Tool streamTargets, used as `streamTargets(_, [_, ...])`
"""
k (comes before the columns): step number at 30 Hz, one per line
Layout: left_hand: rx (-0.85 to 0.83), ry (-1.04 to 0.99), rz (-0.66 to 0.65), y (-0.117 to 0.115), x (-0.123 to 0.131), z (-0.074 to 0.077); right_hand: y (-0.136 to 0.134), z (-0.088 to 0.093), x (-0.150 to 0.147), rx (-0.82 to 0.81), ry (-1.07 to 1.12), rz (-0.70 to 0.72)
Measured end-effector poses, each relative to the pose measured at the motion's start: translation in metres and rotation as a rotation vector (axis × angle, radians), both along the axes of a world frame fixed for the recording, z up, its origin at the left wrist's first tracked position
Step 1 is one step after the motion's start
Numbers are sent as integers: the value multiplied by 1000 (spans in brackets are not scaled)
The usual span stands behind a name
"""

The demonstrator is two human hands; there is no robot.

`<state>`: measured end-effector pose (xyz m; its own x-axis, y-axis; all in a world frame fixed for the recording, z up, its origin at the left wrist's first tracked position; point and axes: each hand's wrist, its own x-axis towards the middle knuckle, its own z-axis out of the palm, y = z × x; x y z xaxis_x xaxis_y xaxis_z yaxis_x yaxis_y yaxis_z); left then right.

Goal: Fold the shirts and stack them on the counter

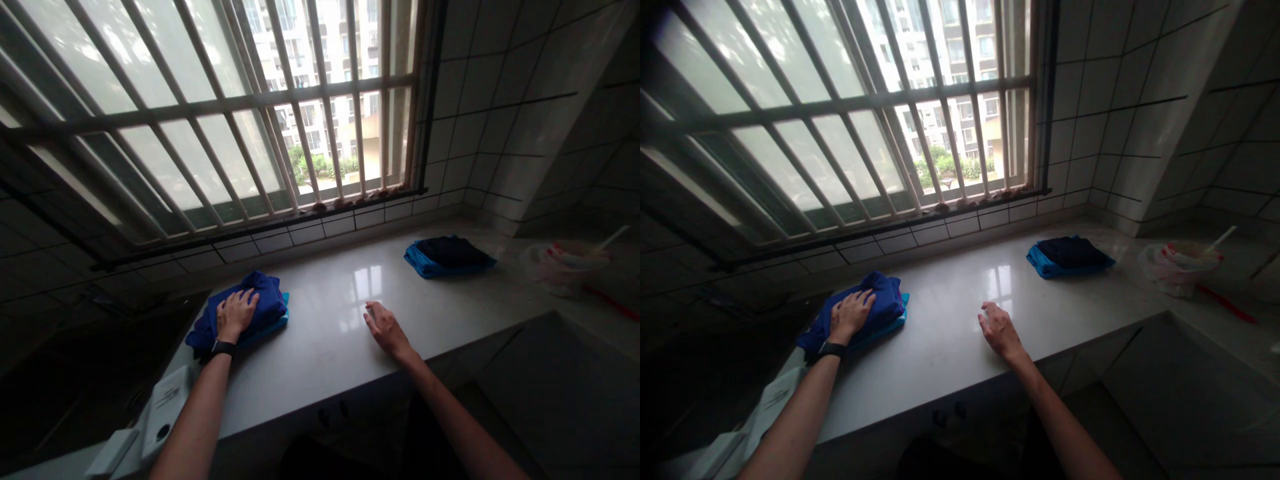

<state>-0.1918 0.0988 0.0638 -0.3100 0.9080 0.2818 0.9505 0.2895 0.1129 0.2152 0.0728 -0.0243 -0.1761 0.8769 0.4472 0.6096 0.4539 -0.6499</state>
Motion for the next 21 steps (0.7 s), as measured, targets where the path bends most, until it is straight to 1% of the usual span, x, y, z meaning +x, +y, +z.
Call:
streamTargets(3, [-25,9,-2,0,3,9,1,1,-1,-16,8,-9])
streamTargets(5, [-25,60,20,-1,15,19,1,2,0,-28,4,-10])
streamTargets(7, [38,141,-23,-5,34,29,1,2,0,-31,-2,-7])
streamTargets(9, [135,167,-119,-14,58,35,2,2,-1,-24,-5,-2])
streamTargets(10, [171,120,-170,-21,72,35,2,2,-2,-19,-4,-2])
streamTargets(11, [185,19,-208,-30,87,33,2,1,-2,-15,-2,-6])
streamTargets(12, [185,-130,-231,-40,103,29,3,1,-3,-13,1,-11])
streamTargets(14, [145,-530,-271,-63,132,14,4,1,-3,-14,3,-21])
streamTargets(16, [122,-903,-287,-85,158,-8,5,1,-3,-14,1,-24])
streamTargets(17, [130,-1051,-284,-94,168,-19,5,0,-3,-11,-2,-23])
streamTargets(19, [185,-1235,-257,-107,183,-40,6,0,-3,-1,-10,-26])
streamTargets(21, [249,-1281,-219,-114,189,-55,5,-2,-3,5,-19,-36])
